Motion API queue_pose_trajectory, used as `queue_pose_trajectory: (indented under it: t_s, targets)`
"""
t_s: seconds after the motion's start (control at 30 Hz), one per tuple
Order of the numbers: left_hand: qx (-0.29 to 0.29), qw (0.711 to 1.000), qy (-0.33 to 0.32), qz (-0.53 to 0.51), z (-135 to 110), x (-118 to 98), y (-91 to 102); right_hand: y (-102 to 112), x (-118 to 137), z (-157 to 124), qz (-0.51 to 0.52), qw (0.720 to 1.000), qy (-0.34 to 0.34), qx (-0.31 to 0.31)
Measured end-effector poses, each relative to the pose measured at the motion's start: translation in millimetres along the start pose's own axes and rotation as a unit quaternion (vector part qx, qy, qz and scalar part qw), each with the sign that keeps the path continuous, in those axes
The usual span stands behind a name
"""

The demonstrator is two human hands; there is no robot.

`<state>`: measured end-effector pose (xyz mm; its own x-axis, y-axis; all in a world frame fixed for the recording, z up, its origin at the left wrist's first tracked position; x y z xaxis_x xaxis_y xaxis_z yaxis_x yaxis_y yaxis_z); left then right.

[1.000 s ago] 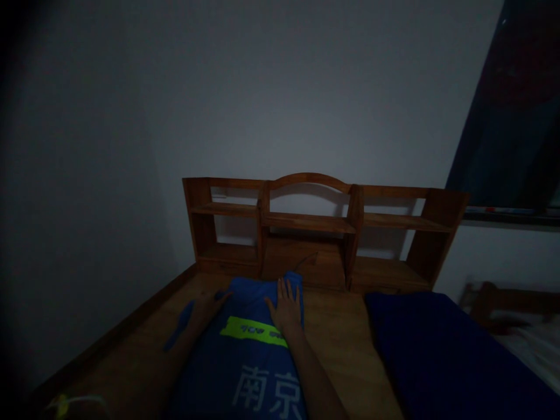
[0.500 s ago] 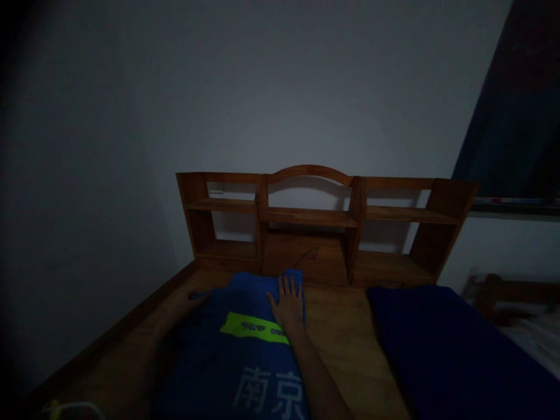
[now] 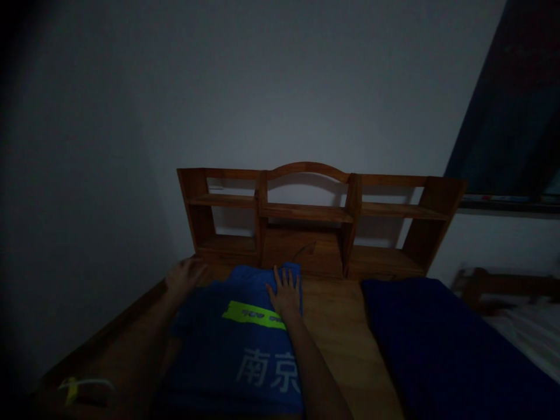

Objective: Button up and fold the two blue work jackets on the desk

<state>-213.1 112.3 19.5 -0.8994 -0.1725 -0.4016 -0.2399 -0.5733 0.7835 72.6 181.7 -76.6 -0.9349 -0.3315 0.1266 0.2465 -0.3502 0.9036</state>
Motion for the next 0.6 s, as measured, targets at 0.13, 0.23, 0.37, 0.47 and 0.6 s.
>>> queue_pose_trajectory:
  t_s: [0.13, 0.23, 0.37, 0.47, 0.6]
  targets:
    - [0.013, 0.989, -0.15, 0.013, -56.0, -53.3, -6.6, 7.2, 4.6, -0.3, -0.002, 0.999, -0.01, 0.048]
    - [0.069, 0.977, -0.194, 0.051, -124.6, -59.5, -27.3, 14.3, 13.1, -16.9, 0.023, 0.992, -0.009, 0.126]
    - [0.098, 0.976, -0.14, 0.136, -188.3, -23.2, -37.0, 35.7, 33.8, -72.5, 0.095, 0.975, 0.112, 0.164]
    - [0.089, 0.971, -0.137, 0.177, -204.2, -2.0, -29.9, 59.3, 42.8, -115.9, 0.126, 0.963, 0.18, 0.154]
    - [0.051, 0.984, -0.062, 0.159, -200.3, 16.2, -19.7, 86.2, 43.5, -149.4, 0.133, 0.96, 0.202, 0.14]
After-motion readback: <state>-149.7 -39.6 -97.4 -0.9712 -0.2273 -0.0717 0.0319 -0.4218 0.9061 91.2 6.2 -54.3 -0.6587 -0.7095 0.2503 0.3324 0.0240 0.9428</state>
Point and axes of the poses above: each hand's wrist, its own z-axis towards the middle knuckle, its own y-axis out of the back of the hand, x = y × z, the point moved 4 cm from there along z, towards the middle knuckle, and after that the axes turned 2 degrees about -z, right-handed, at the moved point
